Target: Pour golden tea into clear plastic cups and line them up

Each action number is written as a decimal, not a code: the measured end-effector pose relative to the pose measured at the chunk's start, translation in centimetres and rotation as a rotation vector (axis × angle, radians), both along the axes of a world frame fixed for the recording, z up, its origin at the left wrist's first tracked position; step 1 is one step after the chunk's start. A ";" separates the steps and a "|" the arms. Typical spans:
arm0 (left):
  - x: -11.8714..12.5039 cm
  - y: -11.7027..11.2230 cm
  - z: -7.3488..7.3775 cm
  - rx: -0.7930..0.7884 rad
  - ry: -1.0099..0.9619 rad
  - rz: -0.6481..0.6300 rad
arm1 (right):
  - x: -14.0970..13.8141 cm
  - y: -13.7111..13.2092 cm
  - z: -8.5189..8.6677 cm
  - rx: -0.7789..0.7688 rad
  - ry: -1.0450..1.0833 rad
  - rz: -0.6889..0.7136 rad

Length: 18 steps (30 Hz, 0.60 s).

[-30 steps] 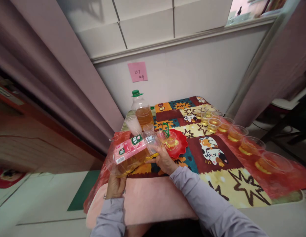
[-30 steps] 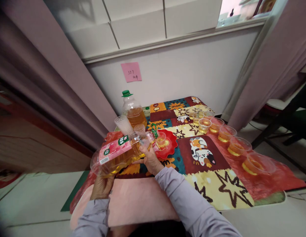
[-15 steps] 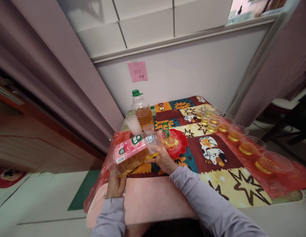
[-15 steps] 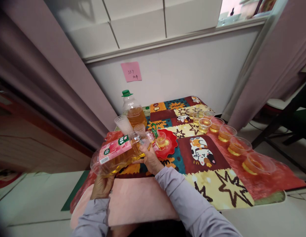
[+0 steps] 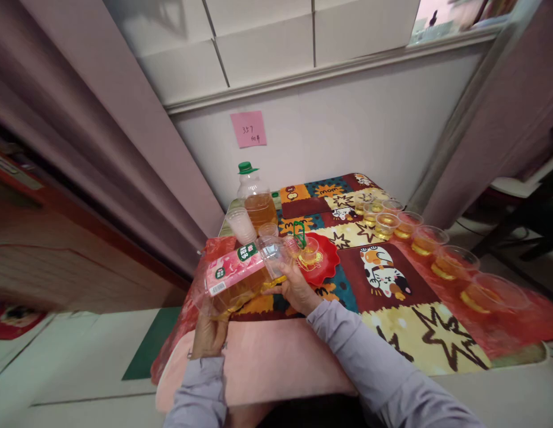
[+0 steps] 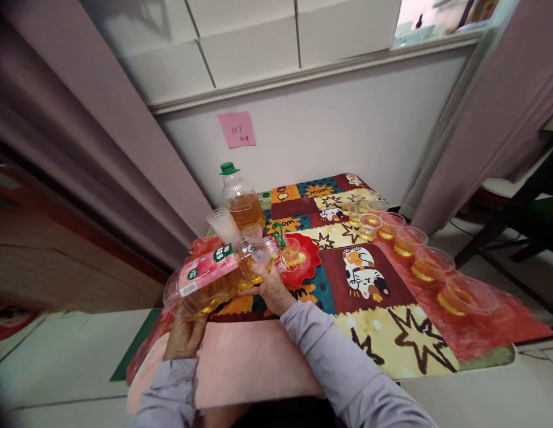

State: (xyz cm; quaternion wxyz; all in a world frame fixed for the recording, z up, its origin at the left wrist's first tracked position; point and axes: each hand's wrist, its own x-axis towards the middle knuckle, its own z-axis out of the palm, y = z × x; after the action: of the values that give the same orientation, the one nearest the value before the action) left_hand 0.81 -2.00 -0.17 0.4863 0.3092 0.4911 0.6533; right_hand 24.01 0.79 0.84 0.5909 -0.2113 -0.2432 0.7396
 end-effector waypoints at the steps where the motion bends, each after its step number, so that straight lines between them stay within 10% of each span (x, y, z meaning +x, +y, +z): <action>1: 0.0 0.0 0.0 0.000 0.013 0.002 | 0.0 0.0 0.0 0.000 0.000 0.000; 18: -0.8 0.3 -1.0 0.040 0.187 -0.017 | 0.0 0.1 -0.1 0.018 -0.005 0.017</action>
State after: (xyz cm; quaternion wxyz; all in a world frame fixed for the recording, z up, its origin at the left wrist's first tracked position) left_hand 0.03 -1.66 -1.15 0.4374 0.3826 0.5185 0.6273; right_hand 24.06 0.84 0.71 0.5860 -0.2057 -0.2532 0.7417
